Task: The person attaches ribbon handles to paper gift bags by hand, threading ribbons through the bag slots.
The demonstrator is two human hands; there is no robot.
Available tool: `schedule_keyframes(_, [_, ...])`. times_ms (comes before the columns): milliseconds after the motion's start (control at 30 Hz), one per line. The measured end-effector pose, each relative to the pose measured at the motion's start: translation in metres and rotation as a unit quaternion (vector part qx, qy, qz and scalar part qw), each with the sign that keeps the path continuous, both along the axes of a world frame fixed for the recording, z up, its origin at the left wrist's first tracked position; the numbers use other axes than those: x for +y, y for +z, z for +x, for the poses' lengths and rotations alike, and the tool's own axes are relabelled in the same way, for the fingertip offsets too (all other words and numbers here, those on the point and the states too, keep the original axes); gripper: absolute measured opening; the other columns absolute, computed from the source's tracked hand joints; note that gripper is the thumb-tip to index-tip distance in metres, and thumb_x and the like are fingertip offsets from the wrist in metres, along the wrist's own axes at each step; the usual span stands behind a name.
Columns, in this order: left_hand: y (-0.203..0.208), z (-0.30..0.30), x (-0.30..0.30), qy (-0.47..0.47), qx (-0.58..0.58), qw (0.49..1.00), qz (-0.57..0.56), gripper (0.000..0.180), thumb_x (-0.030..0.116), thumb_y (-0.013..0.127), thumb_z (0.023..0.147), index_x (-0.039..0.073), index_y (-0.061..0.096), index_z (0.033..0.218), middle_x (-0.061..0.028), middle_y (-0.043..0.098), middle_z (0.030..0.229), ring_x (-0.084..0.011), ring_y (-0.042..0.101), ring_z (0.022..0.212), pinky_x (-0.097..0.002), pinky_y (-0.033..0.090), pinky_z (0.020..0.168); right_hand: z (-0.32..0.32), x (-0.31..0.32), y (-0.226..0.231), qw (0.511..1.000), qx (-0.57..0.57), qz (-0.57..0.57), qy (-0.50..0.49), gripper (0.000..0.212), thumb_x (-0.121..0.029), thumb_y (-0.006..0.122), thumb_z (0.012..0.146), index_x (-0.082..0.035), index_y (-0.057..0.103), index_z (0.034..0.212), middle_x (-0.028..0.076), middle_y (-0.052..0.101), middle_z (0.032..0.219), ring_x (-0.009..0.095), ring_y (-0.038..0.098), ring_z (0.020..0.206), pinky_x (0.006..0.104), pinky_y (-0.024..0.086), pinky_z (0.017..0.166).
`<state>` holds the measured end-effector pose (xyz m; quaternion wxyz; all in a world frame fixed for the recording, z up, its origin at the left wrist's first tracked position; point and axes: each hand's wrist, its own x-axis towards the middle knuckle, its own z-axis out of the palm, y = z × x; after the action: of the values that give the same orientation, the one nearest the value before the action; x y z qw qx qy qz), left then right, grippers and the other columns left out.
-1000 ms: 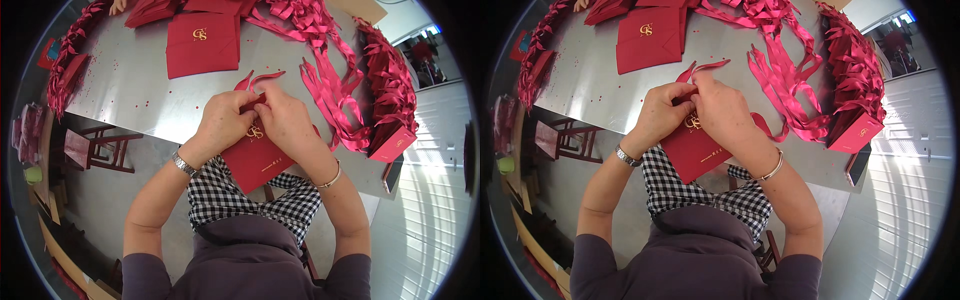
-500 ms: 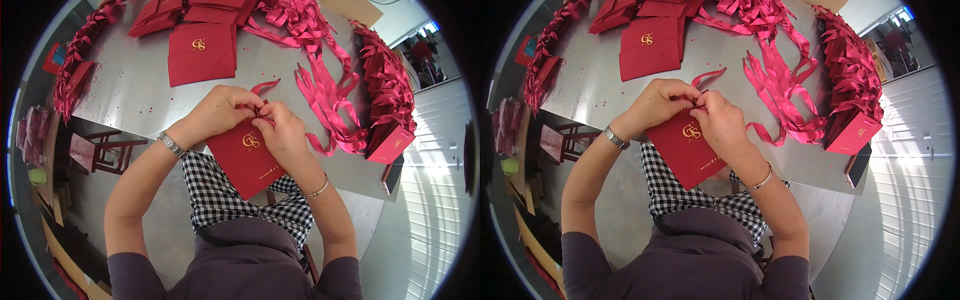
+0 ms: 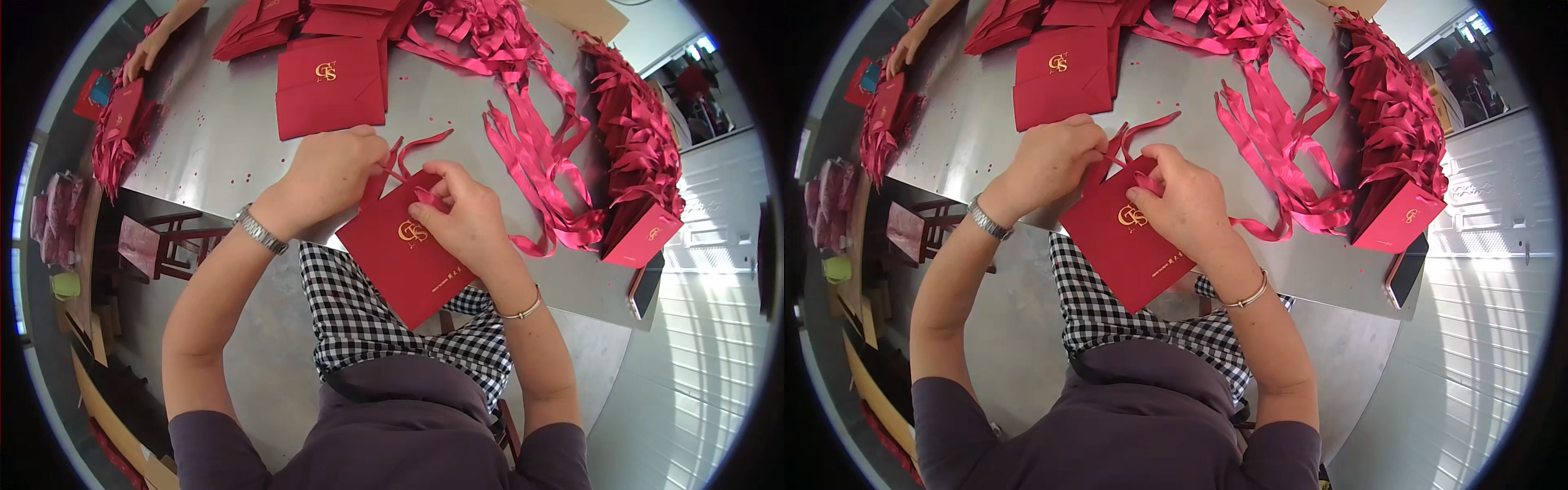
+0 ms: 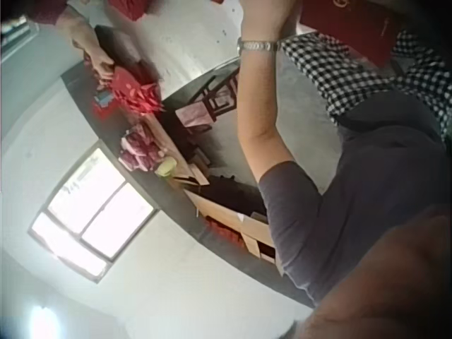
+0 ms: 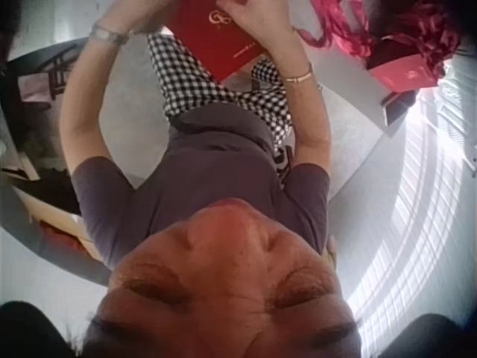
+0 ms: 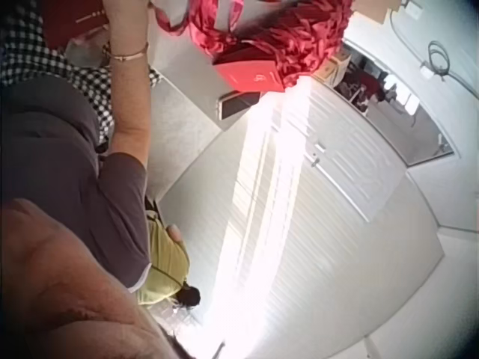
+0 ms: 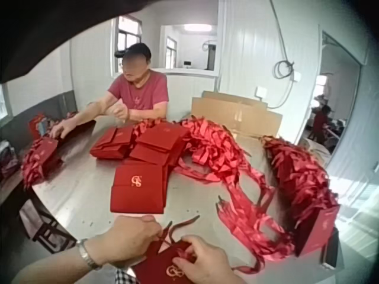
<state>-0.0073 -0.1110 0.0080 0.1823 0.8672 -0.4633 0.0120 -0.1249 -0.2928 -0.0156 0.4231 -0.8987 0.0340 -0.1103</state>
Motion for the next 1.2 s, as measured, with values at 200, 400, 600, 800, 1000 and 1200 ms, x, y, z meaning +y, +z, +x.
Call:
schedule_keyframes(200, [-0.001,0.013,0.026,0.104,-0.059,0.993,0.011,0.006,0.011,0.061,0.085,0.008,0.063,0.09,-0.0091,0.063,0.092,-0.0332,0.063,0.082,-0.043,0.05,0.068,0.003,-0.007,0.014,0.992,0.078,-0.09,0.048,0.037,-0.02,0.071,0.078,-0.006,0.059,0.111,0.011,0.07,0.088,0.031,0.068,0.083,0.0423,0.053,0.076])
schedule_keyframes(400, [-0.004,0.015,0.042,0.196,-0.061,0.979,-0.013,0.013,0.014,0.062,0.087,0.008,0.064,0.099,-0.0109,0.066,0.093,-0.0322,0.064,0.08,-0.0405,0.05,0.068,0.003,-0.002,0.016,0.991,0.086,-0.091,0.053,0.035,-0.015,0.068,0.078,-0.007,0.059,0.111,0.012,0.07,0.089,0.032,0.068,0.087,0.0434,0.052,0.077])
schedule_keyframes(600, [-0.001,-0.066,0.028,0.125,0.122,0.982,-0.07,0.032,0.02,0.073,0.081,0.004,0.066,0.108,-0.0122,0.064,0.093,-0.0311,0.064,0.081,-0.0384,0.051,0.07,-0.006,-0.006,0.013,0.992,0.035,-0.108,0.052,0.035,-0.015,0.068,0.078,-0.006,0.057,0.111,0.014,0.069,0.087,0.033,0.067,0.085,0.0455,0.052,0.075])
schedule_keyframes(800, [-0.013,-0.084,0.029,0.187,0.122,0.969,-0.107,0.028,0.014,0.078,0.073,0.003,0.065,0.095,-0.0107,0.065,0.092,-0.0284,0.063,0.085,-0.0372,0.052,0.072,-0.026,-0.021,0.033,0.978,0.029,-0.198,0.056,0.035,-0.017,0.068,0.079,-0.008,0.057,0.111,0.012,0.069,0.087,0.033,0.068,0.081,0.0448,0.052,0.069])
schedule_keyframes(1000, [-0.022,-0.063,0.013,0.183,0.22,0.948,-0.136,0.031,0.013,0.079,0.072,0.0,0.064,0.095,-0.0133,0.064,0.086,-0.0245,0.062,0.075,-0.0345,0.05,0.068,-0.088,-0.101,0.036,0.99,0.001,-0.14,0.024,0.037,-0.013,0.074,0.078,-0.009,0.063,0.113,0.01,0.068,0.087,0.024,0.068,0.075,0.0354,0.052,0.065])
schedule_keyframes(1200, [-0.085,0.027,0.041,0.115,0.254,0.934,-0.225,0.023,0.01,0.074,0.077,0.001,0.059,0.092,-0.0034,0.06,0.082,-0.0127,0.052,0.074,-0.0265,0.046,0.069,-0.103,-0.097,0.005,0.978,-0.102,0.182,0.003,0.032,-0.014,0.072,0.081,-0.001,0.064,0.109,0.017,0.068,0.09,0.024,0.068,0.082,0.0364,0.053,0.069])
